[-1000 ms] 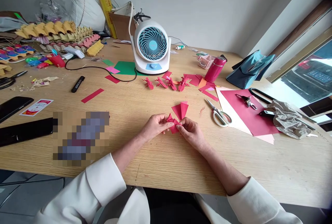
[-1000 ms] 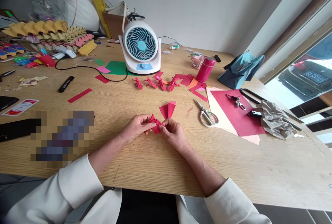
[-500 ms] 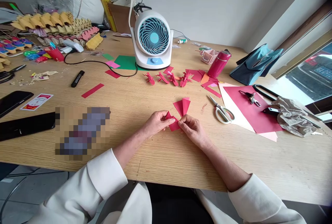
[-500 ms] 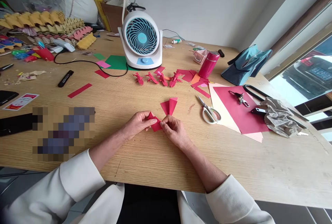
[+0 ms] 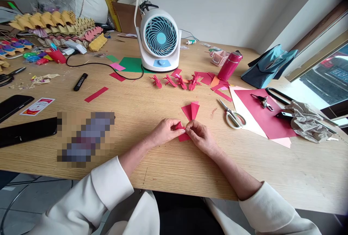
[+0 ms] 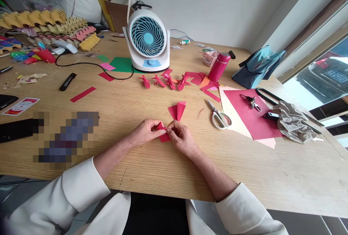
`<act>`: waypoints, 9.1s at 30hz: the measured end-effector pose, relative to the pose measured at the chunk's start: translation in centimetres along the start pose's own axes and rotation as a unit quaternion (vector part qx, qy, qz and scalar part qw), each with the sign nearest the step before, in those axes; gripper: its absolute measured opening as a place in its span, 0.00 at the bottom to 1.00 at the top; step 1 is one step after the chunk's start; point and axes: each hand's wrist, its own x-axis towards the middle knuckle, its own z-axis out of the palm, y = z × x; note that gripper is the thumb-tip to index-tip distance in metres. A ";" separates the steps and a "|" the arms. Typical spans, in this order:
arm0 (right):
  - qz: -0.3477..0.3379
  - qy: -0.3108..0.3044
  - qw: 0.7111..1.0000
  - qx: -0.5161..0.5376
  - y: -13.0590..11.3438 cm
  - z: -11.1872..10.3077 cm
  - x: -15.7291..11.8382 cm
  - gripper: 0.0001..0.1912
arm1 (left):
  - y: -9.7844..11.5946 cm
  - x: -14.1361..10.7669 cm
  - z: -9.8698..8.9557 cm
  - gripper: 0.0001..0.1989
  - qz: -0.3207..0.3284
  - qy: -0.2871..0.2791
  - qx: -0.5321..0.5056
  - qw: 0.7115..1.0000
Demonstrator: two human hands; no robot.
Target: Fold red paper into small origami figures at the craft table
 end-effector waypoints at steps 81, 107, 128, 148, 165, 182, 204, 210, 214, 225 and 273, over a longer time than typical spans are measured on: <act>-0.017 0.069 0.994 0.080 1.6 0.2 0.2 0.15 | -0.2 0.0 0.2 0.07 -0.015 -0.014 -0.150 0.988; 0.019 0.058 0.967 0.247 0.8 0.5 0.7 0.16 | 0.0 -0.3 0.6 0.06 0.022 0.056 -0.070 0.996; 0.057 0.068 0.977 0.193 0.5 0.3 0.6 0.18 | 0.5 0.2 0.6 0.12 0.005 0.084 -0.179 0.980; 0.070 0.023 0.991 0.108 0.1 0.5 0.4 0.23 | 0.2 0.1 0.7 0.10 0.012 0.107 -0.050 0.993; 0.064 0.034 0.992 0.104 0.3 0.4 0.5 0.22 | 0.1 0.2 0.2 0.12 0.007 0.057 -0.115 0.992; 0.061 0.003 0.996 0.065 0.2 0.3 0.1 0.23 | -0.2 0.5 -0.3 0.15 -0.049 0.071 -0.220 0.972; 0.040 0.017 0.999 -0.027 0.1 0.5 0.1 0.21 | -0.2 0.4 -0.3 0.16 -0.028 0.061 -0.122 0.990; 0.053 -0.029 0.998 -0.014 -0.5 0.4 -0.1 0.20 | -0.1 0.3 -0.4 0.16 -0.009 0.072 -0.035 0.997; 0.039 -0.040 0.998 -0.013 -0.6 0.4 -0.1 0.19 | 0.3 0.2 -0.1 0.16 -0.003 0.066 -0.016 0.998; 0.010 -0.061 0.997 -0.047 -0.2 0.2 -0.1 0.20 | 0.0 0.3 -1.2 0.16 -0.025 0.070 -0.114 0.991; -0.041 -0.042 0.994 -0.095 -0.4 0.5 -0.6 0.23 | 0.6 0.0 -0.8 0.21 0.004 0.035 -0.113 0.993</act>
